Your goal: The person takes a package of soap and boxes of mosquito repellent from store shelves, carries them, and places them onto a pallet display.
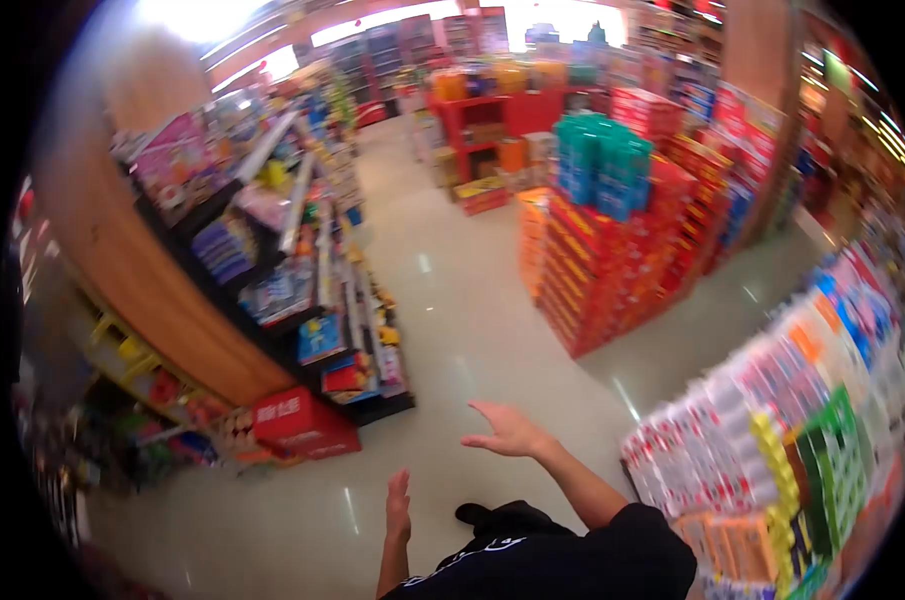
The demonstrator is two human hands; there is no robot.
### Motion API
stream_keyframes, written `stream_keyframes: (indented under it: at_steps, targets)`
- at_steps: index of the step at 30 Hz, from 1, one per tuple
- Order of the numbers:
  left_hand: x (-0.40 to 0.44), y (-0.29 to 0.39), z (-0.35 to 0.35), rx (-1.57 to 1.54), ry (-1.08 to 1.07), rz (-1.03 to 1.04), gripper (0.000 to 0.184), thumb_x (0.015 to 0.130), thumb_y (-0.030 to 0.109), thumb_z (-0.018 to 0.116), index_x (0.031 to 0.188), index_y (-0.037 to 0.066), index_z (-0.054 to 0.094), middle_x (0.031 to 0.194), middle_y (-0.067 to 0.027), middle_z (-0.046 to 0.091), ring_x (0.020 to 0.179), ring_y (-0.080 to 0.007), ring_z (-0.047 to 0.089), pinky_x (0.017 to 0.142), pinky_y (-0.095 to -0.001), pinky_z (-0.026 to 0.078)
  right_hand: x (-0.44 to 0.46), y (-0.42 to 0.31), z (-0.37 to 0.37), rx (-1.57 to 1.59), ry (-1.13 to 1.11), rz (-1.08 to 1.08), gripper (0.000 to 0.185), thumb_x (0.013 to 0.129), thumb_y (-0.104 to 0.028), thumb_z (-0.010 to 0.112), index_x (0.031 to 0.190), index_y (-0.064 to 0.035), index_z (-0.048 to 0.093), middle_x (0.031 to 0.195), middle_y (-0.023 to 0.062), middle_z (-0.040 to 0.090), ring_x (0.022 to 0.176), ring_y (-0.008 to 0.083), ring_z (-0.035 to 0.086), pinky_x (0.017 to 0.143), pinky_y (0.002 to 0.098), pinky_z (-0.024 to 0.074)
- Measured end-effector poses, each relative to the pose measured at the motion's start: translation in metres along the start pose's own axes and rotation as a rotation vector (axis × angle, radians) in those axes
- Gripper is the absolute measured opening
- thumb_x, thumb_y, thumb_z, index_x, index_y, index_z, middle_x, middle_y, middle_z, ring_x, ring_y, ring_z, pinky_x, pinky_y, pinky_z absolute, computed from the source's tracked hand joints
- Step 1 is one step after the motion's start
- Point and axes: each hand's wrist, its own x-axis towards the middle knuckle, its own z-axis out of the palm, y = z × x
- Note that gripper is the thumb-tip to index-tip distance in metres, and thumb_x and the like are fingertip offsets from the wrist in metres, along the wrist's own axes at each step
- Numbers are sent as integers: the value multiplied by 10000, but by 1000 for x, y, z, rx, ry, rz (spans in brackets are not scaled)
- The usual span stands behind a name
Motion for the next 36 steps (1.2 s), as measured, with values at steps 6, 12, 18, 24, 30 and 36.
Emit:
stream_keyframes:
  at_steps: [6, 12, 18, 24, 30, 36]
  targets:
    - [-7, 3, -124, -75, 486, 27, 705, 1060, 532, 320, 1469, -31, 431, 1523, -182, 444, 1449, -298, 356, 1193, -440, 244, 149, -61, 104, 131, -337, -166, 844, 878, -448, 746, 1492, 10, 392, 1482, 224, 484, 1320, 352, 524, 1102, 423, 423]
    - [-52, -10, -223, -192, 967, 66, 681, 1069, 502, 320, 1463, -42, 433, 1515, -189, 449, 1440, -296, 367, 1194, -426, 249, 252, -157, 217, 113, -674, -393, 845, 879, -445, 750, 1503, -9, 383, 1482, 211, 485, 1314, 334, 529, 1078, 412, 439]
    - [-98, -50, -319, -272, 1295, 95, 658, 1077, 472, 320, 1457, -52, 434, 1508, -195, 454, 1432, -294, 379, 1195, -412, 254, 310, -258, 356, 163, -871, -574, 857, 875, -450, 752, 1490, 13, 375, 1444, 250, 493, 1286, 360, 546, 1062, 423, 448]
    - [-121, -67, -448, -272, 1461, 165, 634, 1085, 443, 319, 1451, -63, 436, 1500, -202, 458, 1424, -291, 390, 1196, -398, 258, 343, -362, 486, 157, -992, -604, 825, 883, -412, 754, 1492, -3, 375, 1426, 255, 505, 1243, 363, 580, 1005, 426, 488]
    - [-149, -28, -582, -196, 1491, 126, 594, 1083, 410, 345, 1437, -54, 452, 1471, -208, 493, 1401, -292, 426, 1179, -383, 287, 385, -449, 599, 108, -1014, -601, 815, 886, -383, 750, 1489, 12, 369, 1438, 254, 495, 1212, 364, 600, 974, 427, 505]
    - [-164, -39, -720, -86, 1540, 159, 556, 1074, 385, 393, 1424, -41, 473, 1446, -195, 524, 1374, -287, 459, 1159, -378, 314, 429, -492, 733, 95, -1096, -591, 798, 879, -332, 765, 1490, -4, 369, 1439, 233, 499, 1225, 357, 590, 962, 434, 518]
